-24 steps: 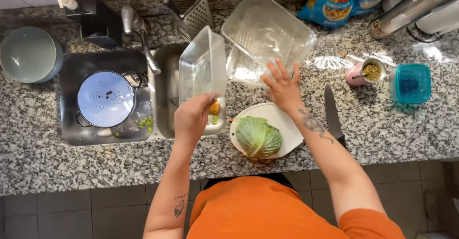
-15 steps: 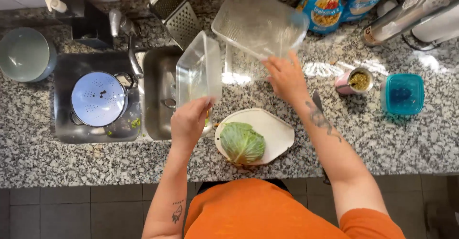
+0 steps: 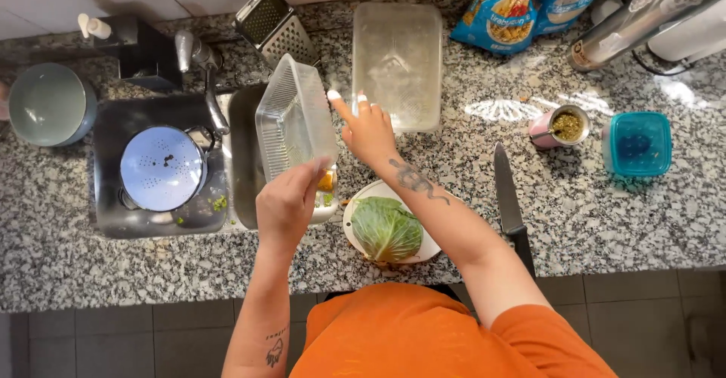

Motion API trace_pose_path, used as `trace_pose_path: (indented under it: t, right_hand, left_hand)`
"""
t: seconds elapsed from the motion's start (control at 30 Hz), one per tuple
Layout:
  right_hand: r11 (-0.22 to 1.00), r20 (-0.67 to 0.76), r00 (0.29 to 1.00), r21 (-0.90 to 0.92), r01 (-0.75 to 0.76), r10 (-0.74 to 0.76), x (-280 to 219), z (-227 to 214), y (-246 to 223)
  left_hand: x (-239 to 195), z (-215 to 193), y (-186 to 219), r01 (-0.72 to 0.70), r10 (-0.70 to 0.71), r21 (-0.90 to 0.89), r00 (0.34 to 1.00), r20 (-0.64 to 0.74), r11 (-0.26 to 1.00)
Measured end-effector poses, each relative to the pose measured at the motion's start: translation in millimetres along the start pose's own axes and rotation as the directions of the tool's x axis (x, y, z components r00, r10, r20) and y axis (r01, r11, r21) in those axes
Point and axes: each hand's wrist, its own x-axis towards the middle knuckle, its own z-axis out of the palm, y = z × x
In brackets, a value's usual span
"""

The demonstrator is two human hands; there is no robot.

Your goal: The person removes outer leaves from a head of cabbage, cuts it in half, and slices it into thin strips on a cutting board. The shredded cabbage is then transferred into a colander in the sink. The person briefly pets a dog that enters the frame.

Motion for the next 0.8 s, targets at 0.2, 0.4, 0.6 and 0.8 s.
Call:
trace_pose_path:
  t: [0.2, 0.4, 0.6, 0.8]
  right_hand:
    - [0.957, -0.376, 0.913, 0.286, -0.051, 0.161, -78.8, -105.6, 43.2]
    - [0.922, -0.324, 0.864, 0.121, -0.367, 0.386, -240.9, -143.1, 91.3]
    - [0.812, -0.387, 0.749, 0.0, -0.583, 0.538, -359.8, -125.0, 97.1]
    - [0.587, -0.001, 0.588, 0.038, -0.808, 0.809, -346.4, -118.4, 85.6]
  left_hand:
    - [32.2, 48.4, 10.7, -0.331, 0.334, -0.062, 0.941, 0.059, 0.942]
    - [108.0, 129.1, -13.1, -0.761, 0.708, 0.017, 0.612, 0.352, 0.649]
    - [143.7, 159.7, -90.2, -0.886, 0.811, 0.127, 0.46, 0.361, 0.446]
    - [97.0, 87.4, -38.9, -0.584, 0.629, -0.233, 0.721, 0.291, 0.778]
